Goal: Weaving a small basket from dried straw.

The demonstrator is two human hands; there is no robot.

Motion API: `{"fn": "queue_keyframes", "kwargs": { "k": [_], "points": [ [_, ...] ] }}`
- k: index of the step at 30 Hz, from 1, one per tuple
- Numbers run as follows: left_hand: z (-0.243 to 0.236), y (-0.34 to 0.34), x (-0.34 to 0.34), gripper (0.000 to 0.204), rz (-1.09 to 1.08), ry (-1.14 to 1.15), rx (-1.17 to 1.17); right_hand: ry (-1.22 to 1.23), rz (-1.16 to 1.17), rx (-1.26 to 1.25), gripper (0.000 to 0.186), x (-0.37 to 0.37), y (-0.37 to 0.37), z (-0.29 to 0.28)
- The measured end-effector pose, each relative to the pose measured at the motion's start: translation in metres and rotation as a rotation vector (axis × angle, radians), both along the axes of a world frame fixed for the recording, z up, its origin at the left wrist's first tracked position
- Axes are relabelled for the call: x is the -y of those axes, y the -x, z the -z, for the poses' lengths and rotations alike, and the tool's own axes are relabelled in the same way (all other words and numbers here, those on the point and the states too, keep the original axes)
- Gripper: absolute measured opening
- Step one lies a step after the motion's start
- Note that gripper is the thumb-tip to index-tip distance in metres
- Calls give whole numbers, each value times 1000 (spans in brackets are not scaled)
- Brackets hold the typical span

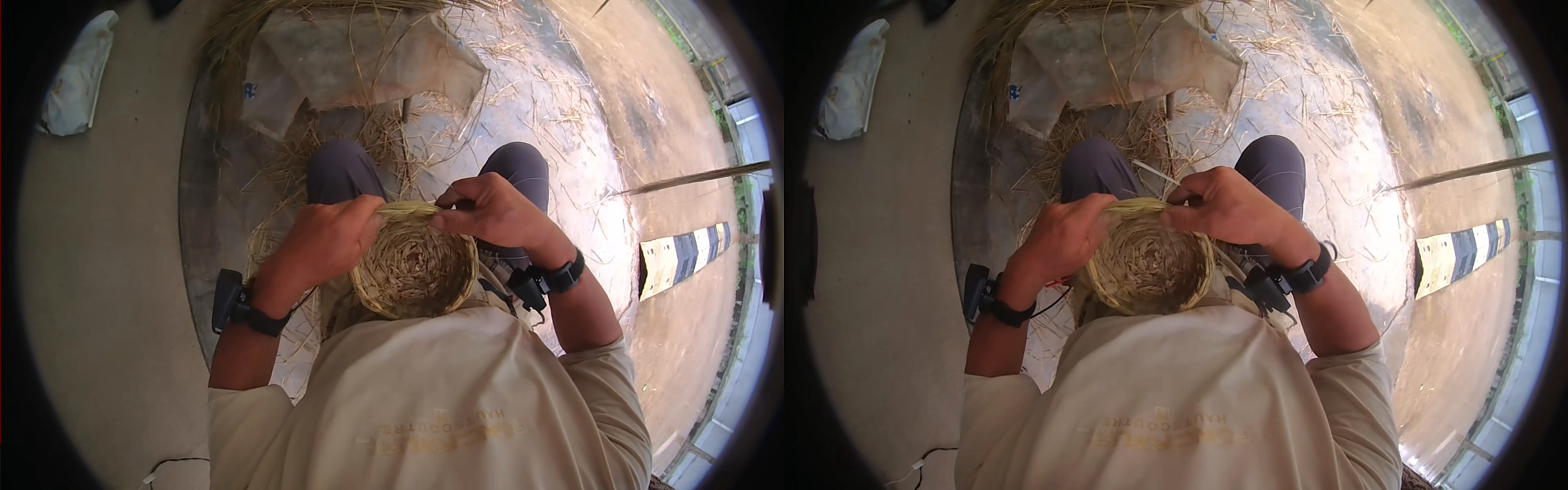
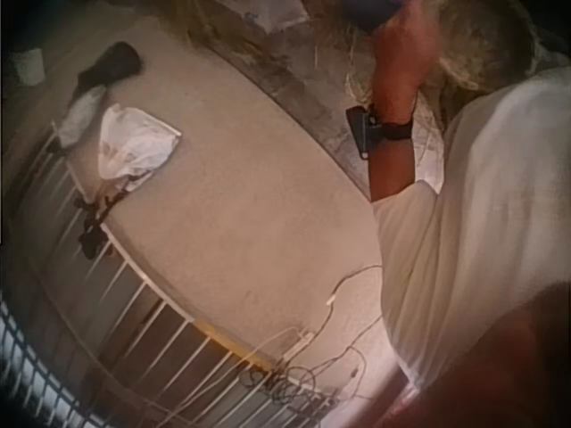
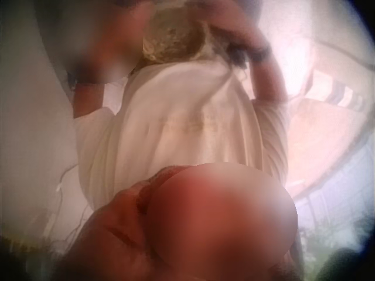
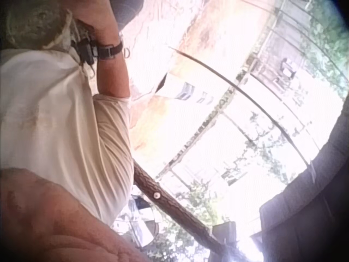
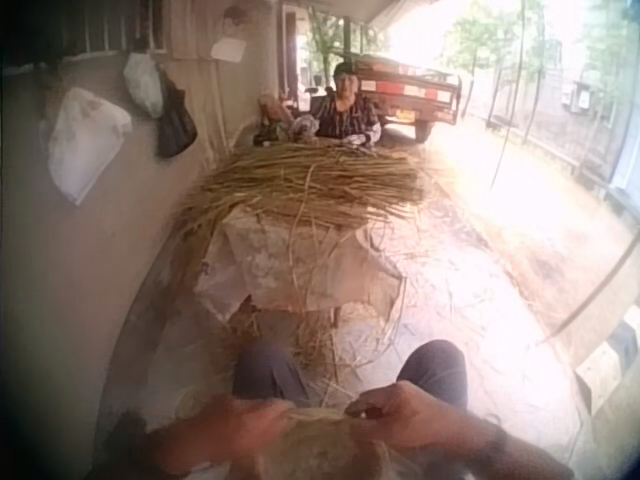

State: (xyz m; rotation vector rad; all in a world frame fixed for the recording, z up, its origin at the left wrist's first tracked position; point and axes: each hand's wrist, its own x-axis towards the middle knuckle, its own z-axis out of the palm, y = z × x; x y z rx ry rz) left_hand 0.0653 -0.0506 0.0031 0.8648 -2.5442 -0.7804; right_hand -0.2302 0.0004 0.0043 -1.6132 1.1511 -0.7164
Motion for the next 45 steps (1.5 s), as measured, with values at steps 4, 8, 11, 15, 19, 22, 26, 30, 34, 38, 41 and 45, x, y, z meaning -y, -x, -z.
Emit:
{"fn": "queue_keyframes", "kwargs": {
  "k": [4, 8, 11, 15, 19, 22, 26, 30, 34, 38, 41, 45],
  "points": [
    [1, 8, 1, 19, 7, 30, -29, -340, 476, 501, 25, 19, 1, -24],
    [-4, 16, 8, 20, 52, 119, -7, 209, 350, 680, 18, 46, -40, -43],
    [-6, 12, 13, 26, 129, 89, 31, 692, -324, 261, 16, 17, -85, -30],
    [-1, 0, 9, 36, -22, -86, -17, 616, -471, 130, 27, -17, -98, 1],
    [5, 1, 12, 33, -32, -153, -107, 466, -507, 159, 28, -17, -94, 15],
    [6, 2, 15, 30, -93, -189, 39, 530, -556, 126, 29, -12, -86, 7],
    [11, 1, 13, 26, -140, -170, 40, 681, -374, -146, 23, -16, -34, -25],
    [15, -1, 14, 21, -326, -195, -11, 233, 368, -302, 22, -31, 26, -53],
    [12, 8, 17, 18, -376, -84, -112, 24, 477, 212, 21, -44, 9, -41],
    [5, 16, 10, 18, -338, -25, -82, 33, 276, 43, 16, -44, -40, -10],
    [1, 17, 5, 18, -323, 21, -86, 309, 153, -211, 15, -40, -58, 1],
    [0, 16, 1, 18, -326, 14, -68, 287, 163, -288, 11, -38, -61, -3]
  ]
}}
